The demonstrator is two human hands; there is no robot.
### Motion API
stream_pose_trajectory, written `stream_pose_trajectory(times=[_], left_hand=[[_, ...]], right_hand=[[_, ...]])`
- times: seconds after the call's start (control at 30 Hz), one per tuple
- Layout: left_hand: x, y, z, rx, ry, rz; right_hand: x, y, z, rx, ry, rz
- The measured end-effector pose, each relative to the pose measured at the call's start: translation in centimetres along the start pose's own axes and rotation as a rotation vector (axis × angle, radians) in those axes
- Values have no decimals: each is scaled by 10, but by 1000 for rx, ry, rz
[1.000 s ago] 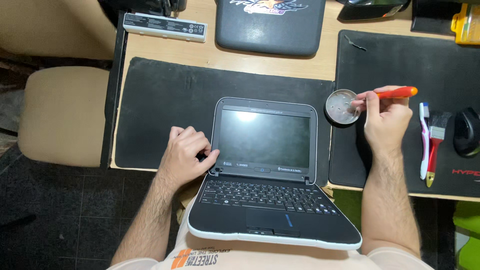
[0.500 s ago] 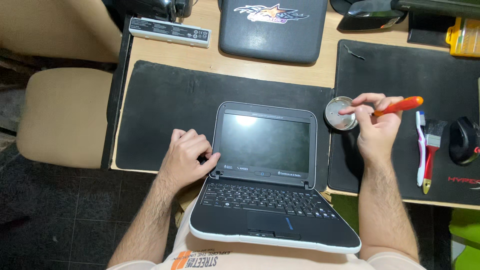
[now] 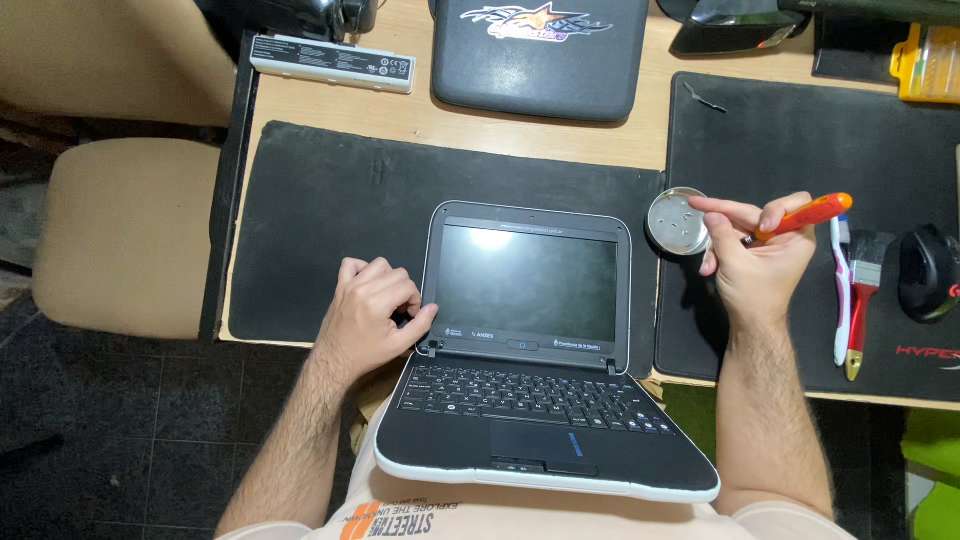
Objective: The person removes the battery from the back of a white laptop using a screwdriver. They then flip the laptop over, open the lid, and use the screwdriver to pry off the plastic bezel surrounding the screen.
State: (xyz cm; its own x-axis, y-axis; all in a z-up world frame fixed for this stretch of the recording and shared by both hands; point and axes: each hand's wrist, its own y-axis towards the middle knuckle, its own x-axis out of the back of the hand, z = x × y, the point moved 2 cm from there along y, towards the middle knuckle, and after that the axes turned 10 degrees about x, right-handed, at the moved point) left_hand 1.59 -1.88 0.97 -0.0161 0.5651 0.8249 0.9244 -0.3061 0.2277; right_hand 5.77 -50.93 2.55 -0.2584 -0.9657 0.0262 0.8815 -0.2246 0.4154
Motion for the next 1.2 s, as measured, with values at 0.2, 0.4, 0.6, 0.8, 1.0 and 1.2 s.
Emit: stream_pose_trajectory(times=[0.2,0.4,0.6,0.8,1.0,1.2], left_hand=[[-3,1,0,50,4,6],[-12,10,5,123,-25,-42],[-37,71,-18,-119,-19,-91],[-61,149,-97,-431,24,167],[-111,190,-119,-333,215,392],[-126,191,-112,-256,73,471]], right_hand=[[6,-1,-5,21,-9,-25],[17,3,-24,131,-41,17],[13,7,-12,168,-716,264],[0,10,-3,139,-705,368],[18,11,-12,164,-794,374],[36,15,-18,288,-713,307]])
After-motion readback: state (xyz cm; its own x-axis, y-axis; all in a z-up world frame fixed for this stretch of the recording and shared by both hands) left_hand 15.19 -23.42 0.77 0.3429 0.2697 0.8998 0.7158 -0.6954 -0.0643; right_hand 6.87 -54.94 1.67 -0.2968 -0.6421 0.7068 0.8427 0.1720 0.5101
